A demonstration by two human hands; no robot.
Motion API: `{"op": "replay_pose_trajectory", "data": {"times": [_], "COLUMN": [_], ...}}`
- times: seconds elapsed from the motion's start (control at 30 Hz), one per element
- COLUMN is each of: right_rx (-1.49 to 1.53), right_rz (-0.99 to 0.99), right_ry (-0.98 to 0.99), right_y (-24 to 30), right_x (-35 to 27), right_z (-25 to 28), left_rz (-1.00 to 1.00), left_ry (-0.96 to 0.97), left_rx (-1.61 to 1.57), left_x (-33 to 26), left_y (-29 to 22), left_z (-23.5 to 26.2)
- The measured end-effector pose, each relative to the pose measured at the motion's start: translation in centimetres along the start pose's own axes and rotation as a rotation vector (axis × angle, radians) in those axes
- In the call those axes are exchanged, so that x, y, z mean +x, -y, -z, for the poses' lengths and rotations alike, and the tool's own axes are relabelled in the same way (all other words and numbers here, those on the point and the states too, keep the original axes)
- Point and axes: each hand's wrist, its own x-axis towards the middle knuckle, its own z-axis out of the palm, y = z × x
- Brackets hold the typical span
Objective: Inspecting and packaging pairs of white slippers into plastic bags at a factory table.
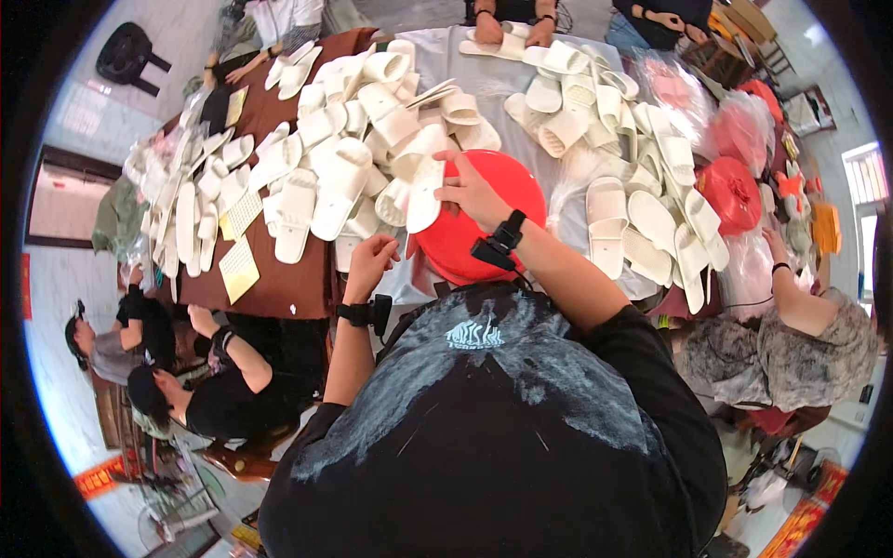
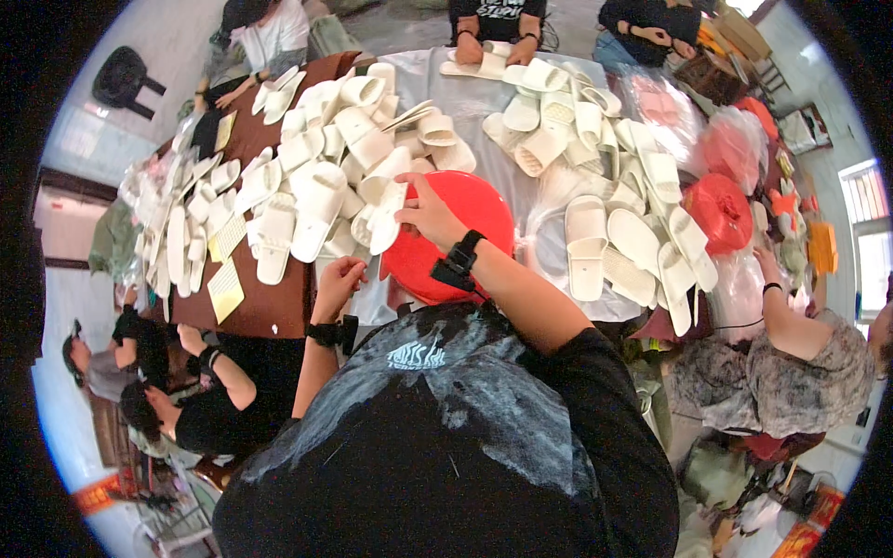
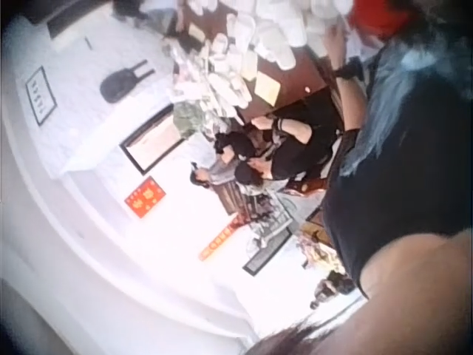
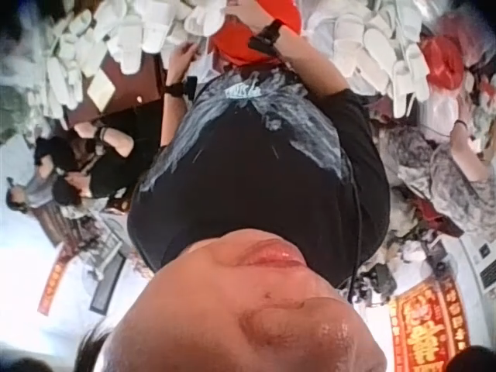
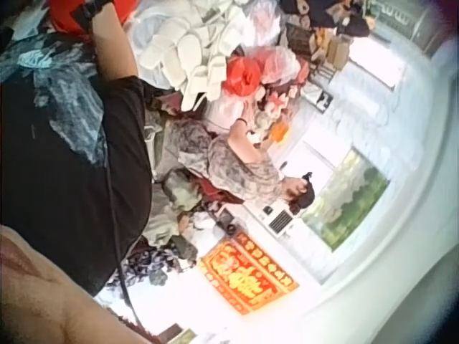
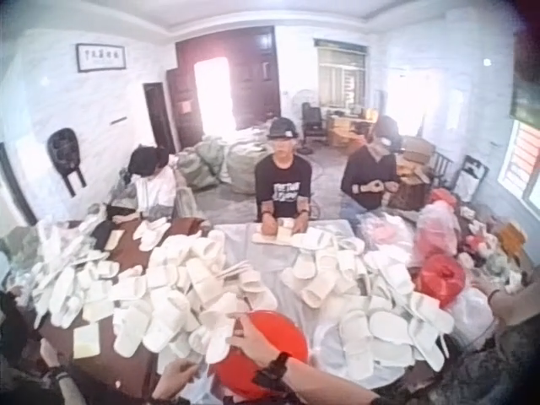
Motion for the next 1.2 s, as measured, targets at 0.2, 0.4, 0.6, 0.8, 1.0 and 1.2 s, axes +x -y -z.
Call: {"op": "replay_pose_trajectory", "data": {"times": [0.2,0.4,0.6,0.8,1.0,1.2], "right_rx": [0.128,-0.387,-0.206,0.184,0.223,0.235], "right_rz": [0.074,0.034,-0.092,-0.248,-0.371,-0.638], "right_ry": [0.013,0.062,-0.014,0.189,0.259,0.144], "right_y": [1.4,-2.1,-1.4,-0.8,-4.5,-9.7], "right_x": [0.8,0.7,-1.1,0.2,4.7,8.9], "right_z": [0.2,2.1,2.1,0.3,-3.3,-7.7], "left_rz": [-0.062,-0.046,-0.098,-0.111,-0.287,-0.344], "left_ry": [0.018,0.087,0.010,0.032,-0.178,-0.209], "left_rx": [0.031,0.029,0.039,0.026,0.365,0.570], "left_x": [2.8,4.3,5.3,3.6,1.9,0.1], "left_y": [-3.0,-4.3,-3.5,-4.4,-1.3,-0.8], "left_z": [-0.5,-2.8,-3.9,-2.9,-0.8,0.3]}}
